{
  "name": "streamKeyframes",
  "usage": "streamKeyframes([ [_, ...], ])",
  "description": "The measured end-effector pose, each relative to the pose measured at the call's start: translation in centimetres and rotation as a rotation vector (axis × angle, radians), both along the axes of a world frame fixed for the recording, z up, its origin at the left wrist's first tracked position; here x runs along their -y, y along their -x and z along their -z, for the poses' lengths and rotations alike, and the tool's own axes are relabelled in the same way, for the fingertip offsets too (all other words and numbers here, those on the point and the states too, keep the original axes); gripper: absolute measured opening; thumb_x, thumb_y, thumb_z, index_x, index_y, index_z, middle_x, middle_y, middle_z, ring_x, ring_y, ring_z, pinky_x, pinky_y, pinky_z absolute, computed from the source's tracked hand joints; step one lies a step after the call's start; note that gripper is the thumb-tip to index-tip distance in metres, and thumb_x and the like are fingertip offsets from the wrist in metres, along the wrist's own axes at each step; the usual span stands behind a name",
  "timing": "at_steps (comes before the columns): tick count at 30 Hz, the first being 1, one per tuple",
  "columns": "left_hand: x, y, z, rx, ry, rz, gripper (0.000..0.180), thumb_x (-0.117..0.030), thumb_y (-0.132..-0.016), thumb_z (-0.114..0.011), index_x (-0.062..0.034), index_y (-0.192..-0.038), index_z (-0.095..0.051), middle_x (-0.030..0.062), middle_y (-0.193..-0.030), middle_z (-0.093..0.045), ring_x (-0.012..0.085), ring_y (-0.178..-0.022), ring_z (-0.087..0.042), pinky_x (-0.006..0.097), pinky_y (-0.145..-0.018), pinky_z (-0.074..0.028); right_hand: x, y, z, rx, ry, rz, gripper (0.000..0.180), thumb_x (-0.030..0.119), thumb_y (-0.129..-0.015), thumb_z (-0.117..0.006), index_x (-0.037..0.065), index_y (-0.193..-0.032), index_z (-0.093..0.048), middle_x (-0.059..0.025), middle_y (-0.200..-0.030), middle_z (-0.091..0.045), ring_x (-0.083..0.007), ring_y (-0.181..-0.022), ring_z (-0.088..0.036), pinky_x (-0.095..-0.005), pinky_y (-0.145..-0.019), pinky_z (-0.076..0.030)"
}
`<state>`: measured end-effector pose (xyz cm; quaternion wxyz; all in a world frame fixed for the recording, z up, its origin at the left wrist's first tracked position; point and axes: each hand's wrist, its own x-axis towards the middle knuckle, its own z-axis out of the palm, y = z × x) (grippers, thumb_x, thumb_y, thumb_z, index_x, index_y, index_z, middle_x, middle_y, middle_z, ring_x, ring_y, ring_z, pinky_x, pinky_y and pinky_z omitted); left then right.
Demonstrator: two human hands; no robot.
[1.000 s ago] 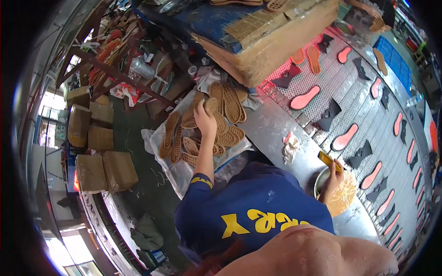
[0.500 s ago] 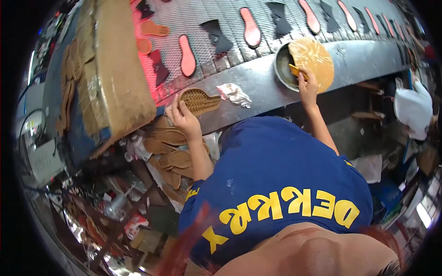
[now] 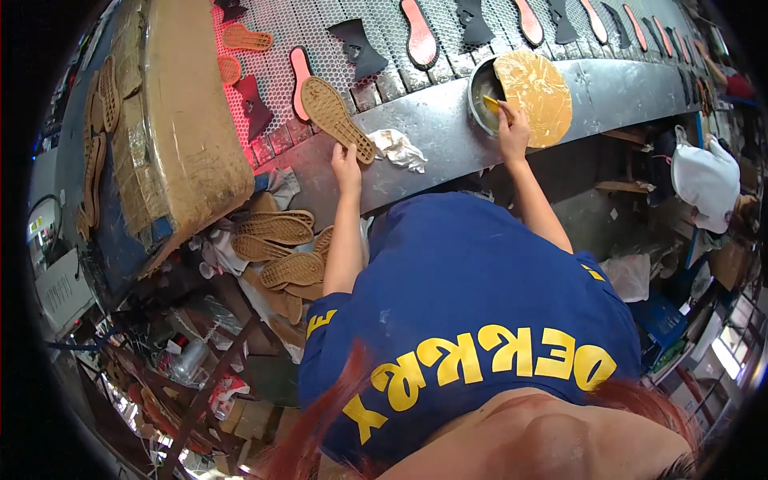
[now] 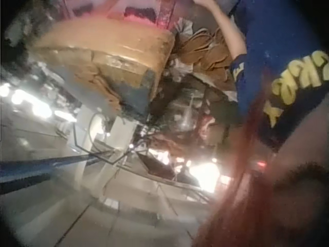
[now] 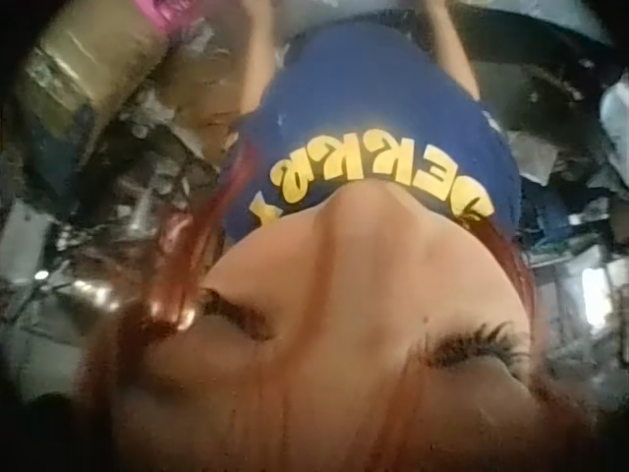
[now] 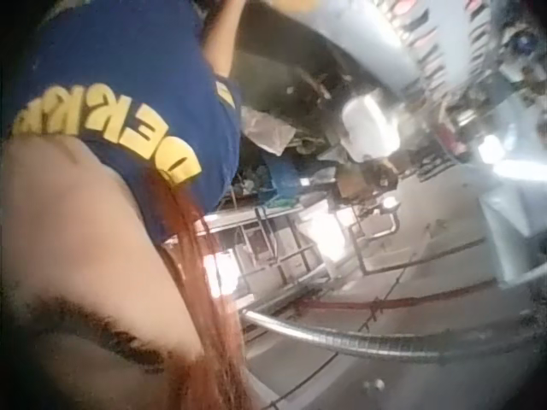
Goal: The person applies a yellow adhesive to the textured bottom of shoe soles using a yellow plastic scraper. They repeatedly dip the scraper into a metal container to gather the substance and spread it across the sole's surface. The person handles the soles one at a time, picking them up from a pile and placing them back down after application.
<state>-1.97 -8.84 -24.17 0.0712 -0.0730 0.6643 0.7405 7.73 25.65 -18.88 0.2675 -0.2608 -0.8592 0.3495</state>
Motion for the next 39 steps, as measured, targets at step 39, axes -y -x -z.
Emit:
streamKeyframes([
  [39, -9.8, -3.3, -23.0, 0.143, -0.640, 0.706, 0.070, -0.055, -0.098, -0.026, 0.0018, -0.137, -0.038, 0.0209, -0.116, -0.060, 0.0210, -0.082, -0.066, 0.029, -0.058, -0.056, 4.7, 4.0, -20.7, -0.592, -0.209, -0.215, 0.024, 0.020, -0.093, -0.062, -0.002, -0.103, -0.064, -0.0162, -0.102, -0.061, -0.0286, -0.094, -0.061, -0.0361, -0.083, -0.049],
])
